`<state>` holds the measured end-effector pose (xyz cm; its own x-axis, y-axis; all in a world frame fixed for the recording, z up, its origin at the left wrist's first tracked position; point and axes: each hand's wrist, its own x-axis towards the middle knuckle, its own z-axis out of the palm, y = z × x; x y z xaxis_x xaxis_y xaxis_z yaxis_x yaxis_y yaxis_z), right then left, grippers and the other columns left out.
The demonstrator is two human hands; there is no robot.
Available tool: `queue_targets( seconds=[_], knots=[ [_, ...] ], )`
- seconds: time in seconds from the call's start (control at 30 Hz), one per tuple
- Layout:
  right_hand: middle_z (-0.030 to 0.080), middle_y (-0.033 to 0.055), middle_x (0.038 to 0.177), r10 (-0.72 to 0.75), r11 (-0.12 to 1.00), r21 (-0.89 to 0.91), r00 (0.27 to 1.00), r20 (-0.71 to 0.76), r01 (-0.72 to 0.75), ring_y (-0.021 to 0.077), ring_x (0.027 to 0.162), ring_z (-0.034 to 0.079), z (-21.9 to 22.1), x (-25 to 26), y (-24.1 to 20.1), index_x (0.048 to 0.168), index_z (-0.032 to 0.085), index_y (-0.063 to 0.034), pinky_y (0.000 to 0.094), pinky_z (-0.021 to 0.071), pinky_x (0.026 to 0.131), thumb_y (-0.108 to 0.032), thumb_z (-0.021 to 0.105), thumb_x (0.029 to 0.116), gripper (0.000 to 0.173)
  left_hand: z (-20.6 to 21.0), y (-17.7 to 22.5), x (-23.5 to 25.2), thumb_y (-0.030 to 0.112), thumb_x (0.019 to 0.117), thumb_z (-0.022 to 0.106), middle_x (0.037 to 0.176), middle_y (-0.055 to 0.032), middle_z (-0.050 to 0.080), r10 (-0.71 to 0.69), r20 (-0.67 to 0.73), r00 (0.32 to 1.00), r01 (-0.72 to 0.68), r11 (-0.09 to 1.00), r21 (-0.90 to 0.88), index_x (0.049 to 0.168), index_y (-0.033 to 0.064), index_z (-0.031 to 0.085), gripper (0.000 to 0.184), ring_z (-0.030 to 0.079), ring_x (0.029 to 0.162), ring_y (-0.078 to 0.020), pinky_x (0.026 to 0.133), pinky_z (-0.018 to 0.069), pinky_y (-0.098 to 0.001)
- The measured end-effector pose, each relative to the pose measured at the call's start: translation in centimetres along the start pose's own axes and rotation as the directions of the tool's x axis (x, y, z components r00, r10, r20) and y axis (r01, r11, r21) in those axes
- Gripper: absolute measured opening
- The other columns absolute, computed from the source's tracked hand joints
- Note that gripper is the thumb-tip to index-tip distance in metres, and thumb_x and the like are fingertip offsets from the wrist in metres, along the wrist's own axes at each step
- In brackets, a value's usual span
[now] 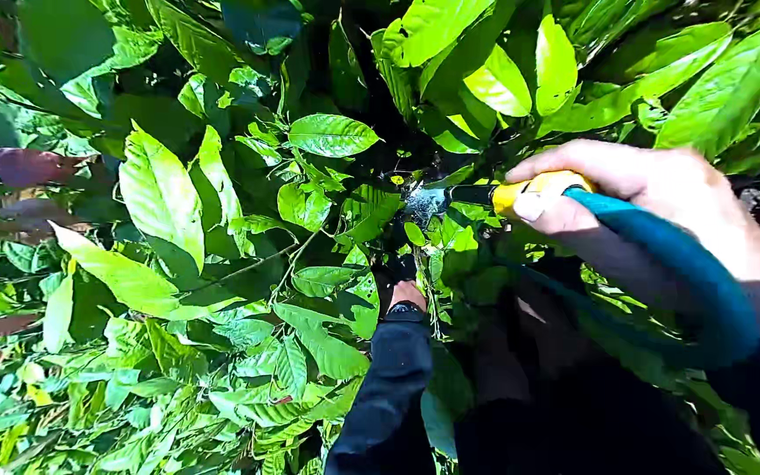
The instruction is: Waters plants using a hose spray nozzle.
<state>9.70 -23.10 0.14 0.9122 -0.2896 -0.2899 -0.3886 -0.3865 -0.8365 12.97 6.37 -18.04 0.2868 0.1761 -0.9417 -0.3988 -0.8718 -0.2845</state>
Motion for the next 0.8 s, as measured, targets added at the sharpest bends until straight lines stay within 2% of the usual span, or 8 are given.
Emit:
queue_targets(
  seconds=[0.07,0.2,0.27,0.37,0.47,0.57,0.7,0.8],
  knots=[
    [0.067,-0.014,0.08,-0.033,0.999,0.005,0.999,0.018,0.033,-0.005,0.062,0.06,-0.3,-0.8,0.1,0.119,0.071,-0.0276,0.0209,0.0512,0.051,-0.049,0.058,0.0965,0.034,0.2,0.0,0.3,0.025,0.1009,0.056,0.137,-0.0225,0.064,-0.007,-0.011,1.0,0.007,1.0,-0.007,0.132,0.0023,0.066,0.04,0.06,0.131,-0.0393,0.107,0.0494,-0.0579],
    [0.064,-0.0143,0.073,0.026,0.999,0.043,0.999,0.034,-0.027,-0.0029,0.054,0.053,-0.6,-1.8,0.2,0.117,0.072,-0.0296,0.0232,0.0461,0.045,-0.052,0.059,0.095,0.033,0.1,0.1,-0.3,0.024,0.1009,0.057,0.137,-0.0235,0.064,0.004,-0.005,1.0,-0.004,1.0,-0.028,0.133,0.0015,0.065,0.04,0.06,0.131,-0.0394,0.108,0.049,-0.0573],
    [0.065,-0.0127,0.074,0.038,0.992,0.12,0.998,0.052,-0.044,-0.0019,0.053,0.055,-0.4,-2.0,0.4,0.12,0.071,-0.0279,0.0218,0.0483,0.043,-0.049,0.058,0.0962,0.034,0.1,0.1,-0.6,0.024,0.1018,0.056,0.138,-0.0235,0.063,0.007,0.004,1.0,-0.007,1.0,-0.025,0.134,0.0014,0.065,0.04,0.059,0.132,-0.0396,0.108,0.0486,-0.057],
    [0.064,-0.0129,0.07,0.081,0.982,0.165,0.993,0.082,-0.093,-0.0016,0.05,0.056,-0.2,-1.7,-0.2,0.114,0.072,-0.0269,0.0209,0.0483,0.04,-0.052,0.055,0.0978,0.035,0.1,0.1,-0.9,0.026,0.1014,0.057,0.137,-0.0235,0.064,0.005,0.013,1.0,-0.005,1.0,0.011,0.134,0.0017,0.065,0.041,0.06,0.131,-0.0403,0.107,0.0489,-0.0583],
    [0.065,-0.0138,0.074,0.006,0.977,0.214,0.999,0.049,-0.016,-0.0039,0.053,0.057,0.5,-1.3,-0.4,0.118,0.071,-0.0247,0.0172,0.0489,0.043,-0.049,0.055,0.0991,0.035,0.1,0.0,-0.8,0.026,0.1012,0.058,0.139,-0.0232,0.063,-0.007,0.028,1.0,0.007,1.0,0.013,0.134,0.0014,0.064,0.042,0.059,0.132,-0.0394,0.108,0.0482,-0.0578],
    [0.063,-0.0152,0.071,-0.01,0.975,0.223,0.998,0.055,-0.003,-0.0048,0.051,0.055,0.7,-1.0,-0.6,0.114,0.073,-0.0264,0.0168,0.0465,0.041,-0.051,0.055,0.0986,0.034,0.5,-0.2,-0.2,0.024,0.1004,0.058,0.138,-0.0229,0.064,0.01,0.021,1.0,-0.01,1.0,0.001,0.134,0.0025,0.065,0.041,0.06,0.131,-0.0398,0.107,0.0488,-0.0585],
    [0.067,-0.0097,0.08,0.003,0.919,0.395,1.0,-0.026,0.008,0.0013,0.056,0.06,1.8,-1.4,-0.5,0.122,0.07,-0.0204,0.02,0.0522,0.044,-0.04,0.061,0.0997,0.031,0.3,-0.4,-0.1,0.025,0.0989,0.06,0.137,-0.0229,0.064,0.005,0.008,1.0,-0.005,1.0,-0.002,0.134,0.0039,0.065,0.041,0.06,0.13,-0.0408,0.105,0.0498,-0.0601],
    [0.065,-0.0084,0.072,0.007,0.9,0.435,1.0,0.004,-0.008,0.0033,0.051,0.058,1.7,-1.6,0.0,0.12,0.071,-0.0216,0.0213,0.0507,0.042,-0.039,0.062,0.0978,0.029,-0.3,-0.4,-0.4,0.025,0.0985,0.061,0.135,-0.0224,0.066,0.016,0.0,1.0,-0.016,1.0,0.016,0.132,0.0043,0.066,0.04,0.062,0.128,-0.0407,0.104,0.0502,-0.0601]
  ],
)
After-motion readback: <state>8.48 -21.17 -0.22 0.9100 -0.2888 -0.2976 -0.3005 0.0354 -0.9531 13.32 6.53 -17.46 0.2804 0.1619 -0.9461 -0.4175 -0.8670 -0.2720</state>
